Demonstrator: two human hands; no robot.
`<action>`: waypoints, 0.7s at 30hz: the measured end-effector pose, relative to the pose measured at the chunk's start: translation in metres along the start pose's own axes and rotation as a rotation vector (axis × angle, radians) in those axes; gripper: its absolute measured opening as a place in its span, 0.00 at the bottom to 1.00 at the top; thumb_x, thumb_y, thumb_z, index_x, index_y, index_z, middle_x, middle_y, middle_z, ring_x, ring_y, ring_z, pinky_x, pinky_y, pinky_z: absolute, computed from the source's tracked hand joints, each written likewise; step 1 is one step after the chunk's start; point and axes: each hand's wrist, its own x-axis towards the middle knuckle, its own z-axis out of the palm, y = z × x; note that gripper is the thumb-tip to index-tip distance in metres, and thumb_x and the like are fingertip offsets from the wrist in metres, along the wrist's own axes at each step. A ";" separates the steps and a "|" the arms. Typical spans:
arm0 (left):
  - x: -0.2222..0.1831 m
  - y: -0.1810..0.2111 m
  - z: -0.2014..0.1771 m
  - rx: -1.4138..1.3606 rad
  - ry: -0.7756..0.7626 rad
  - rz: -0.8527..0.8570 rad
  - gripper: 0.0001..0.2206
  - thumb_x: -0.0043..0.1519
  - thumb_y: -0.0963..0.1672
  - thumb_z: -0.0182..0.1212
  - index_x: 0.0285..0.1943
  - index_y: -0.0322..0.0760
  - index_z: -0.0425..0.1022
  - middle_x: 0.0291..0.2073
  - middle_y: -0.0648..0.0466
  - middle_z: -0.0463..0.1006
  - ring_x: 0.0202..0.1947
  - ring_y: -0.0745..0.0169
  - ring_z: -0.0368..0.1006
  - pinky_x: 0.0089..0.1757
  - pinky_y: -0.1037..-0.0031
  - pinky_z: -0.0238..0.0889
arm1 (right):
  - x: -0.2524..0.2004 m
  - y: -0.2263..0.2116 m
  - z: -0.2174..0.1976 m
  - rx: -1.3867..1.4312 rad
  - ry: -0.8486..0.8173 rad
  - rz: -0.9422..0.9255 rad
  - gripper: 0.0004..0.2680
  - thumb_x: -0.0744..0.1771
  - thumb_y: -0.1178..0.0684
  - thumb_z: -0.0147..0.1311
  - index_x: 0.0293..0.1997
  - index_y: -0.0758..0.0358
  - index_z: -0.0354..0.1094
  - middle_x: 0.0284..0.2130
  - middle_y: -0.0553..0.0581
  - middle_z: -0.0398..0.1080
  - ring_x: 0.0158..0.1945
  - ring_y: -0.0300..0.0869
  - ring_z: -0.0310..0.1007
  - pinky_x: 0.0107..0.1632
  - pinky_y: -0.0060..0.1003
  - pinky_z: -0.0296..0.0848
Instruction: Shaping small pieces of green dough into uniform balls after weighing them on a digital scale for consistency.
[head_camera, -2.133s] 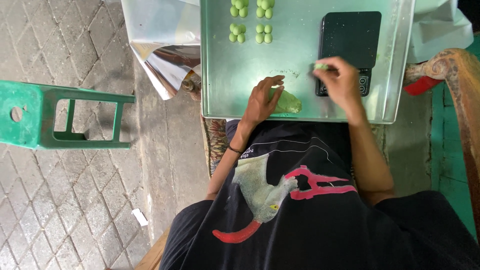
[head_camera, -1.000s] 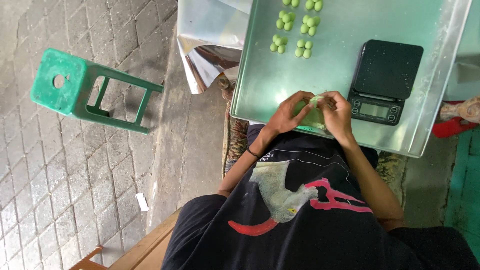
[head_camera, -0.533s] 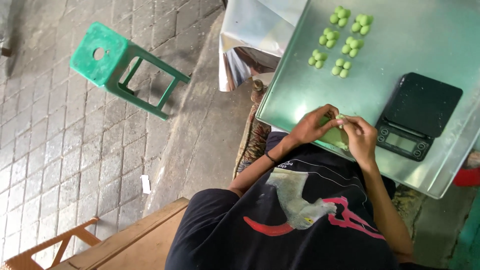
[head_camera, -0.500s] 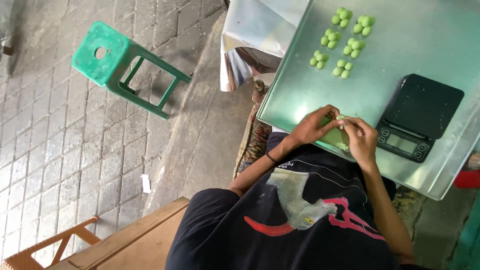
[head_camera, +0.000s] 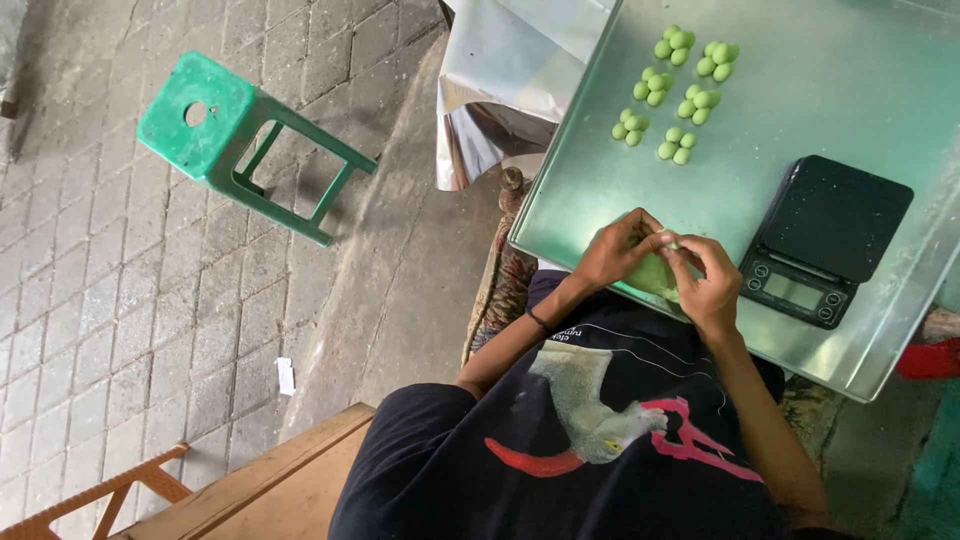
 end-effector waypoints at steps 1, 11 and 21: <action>0.002 -0.006 0.002 0.008 0.005 0.002 0.14 0.67 0.53 0.61 0.48 0.41 0.73 0.33 0.52 0.82 0.41 0.54 0.82 0.48 0.59 0.72 | -0.001 0.001 0.000 0.018 0.006 0.032 0.05 0.71 0.64 0.63 0.50 0.76 0.73 0.44 0.66 0.74 0.43 0.61 0.77 0.40 0.47 0.81; 0.004 -0.024 0.000 -0.006 -0.079 0.050 0.13 0.66 0.53 0.62 0.43 0.43 0.74 0.28 0.54 0.78 0.36 0.56 0.77 0.44 0.61 0.69 | -0.020 0.033 0.005 0.254 -0.061 0.270 0.07 0.75 0.56 0.53 0.50 0.71 0.70 0.50 0.72 0.72 0.57 0.62 0.73 0.45 0.52 0.75; 0.004 -0.013 -0.001 -0.129 -0.098 0.104 0.11 0.65 0.50 0.65 0.42 0.43 0.74 0.29 0.55 0.78 0.36 0.61 0.77 0.47 0.66 0.68 | -0.026 0.046 0.012 0.722 -0.021 0.619 0.05 0.73 0.58 0.55 0.52 0.64 0.64 0.46 0.60 0.75 0.55 0.43 0.76 0.55 0.46 0.77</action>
